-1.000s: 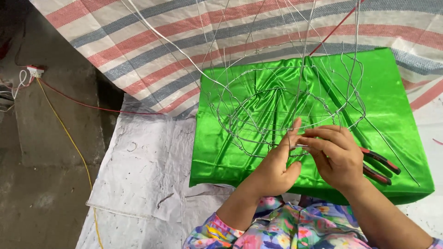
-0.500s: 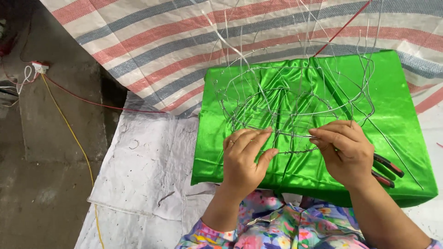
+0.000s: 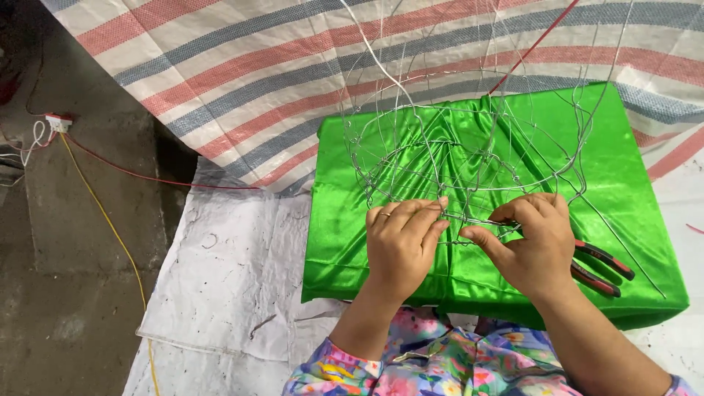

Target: Securing vertical wire ribs to circular metal rings using thin binding wire and pliers to create a frame.

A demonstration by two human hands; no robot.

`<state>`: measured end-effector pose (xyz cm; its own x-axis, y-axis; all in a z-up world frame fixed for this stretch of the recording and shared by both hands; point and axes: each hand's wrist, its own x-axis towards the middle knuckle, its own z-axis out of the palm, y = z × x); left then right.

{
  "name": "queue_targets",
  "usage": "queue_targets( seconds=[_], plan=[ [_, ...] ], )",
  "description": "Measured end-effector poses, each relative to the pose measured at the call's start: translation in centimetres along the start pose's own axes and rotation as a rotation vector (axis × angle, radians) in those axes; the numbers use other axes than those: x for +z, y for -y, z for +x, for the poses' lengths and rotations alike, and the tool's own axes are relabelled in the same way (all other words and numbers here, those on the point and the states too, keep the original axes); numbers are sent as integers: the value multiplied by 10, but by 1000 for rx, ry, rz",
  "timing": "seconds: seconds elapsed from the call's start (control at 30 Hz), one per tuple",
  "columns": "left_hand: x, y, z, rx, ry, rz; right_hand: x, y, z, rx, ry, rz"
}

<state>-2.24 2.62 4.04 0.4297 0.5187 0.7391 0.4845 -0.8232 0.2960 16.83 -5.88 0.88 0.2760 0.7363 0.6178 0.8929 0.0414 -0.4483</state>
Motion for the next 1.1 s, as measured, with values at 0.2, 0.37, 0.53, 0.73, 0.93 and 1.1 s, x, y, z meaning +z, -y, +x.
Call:
queue_targets(
  seconds=[0.2,0.37,0.53,0.73,0.93,1.1],
  plan=[
    [12,5,-4,26,-126,-124,-5,19,14,-150,-160,110],
    [17,5,-7,21,-97,-186,1,13,8,-137,-193,148],
    [-1,3,-7,68,66,-198,2,6,0,-42,-115,95],
    [-4,32,-33,-17,-281,-335,3,-4,-4,0,-106,189],
    [-3,65,-31,-344,-231,-450,-2,-13,-1,12,-95,235],
    [2,77,-2,-94,-104,-309,-8,-40,-4,16,-65,232]
  ],
)
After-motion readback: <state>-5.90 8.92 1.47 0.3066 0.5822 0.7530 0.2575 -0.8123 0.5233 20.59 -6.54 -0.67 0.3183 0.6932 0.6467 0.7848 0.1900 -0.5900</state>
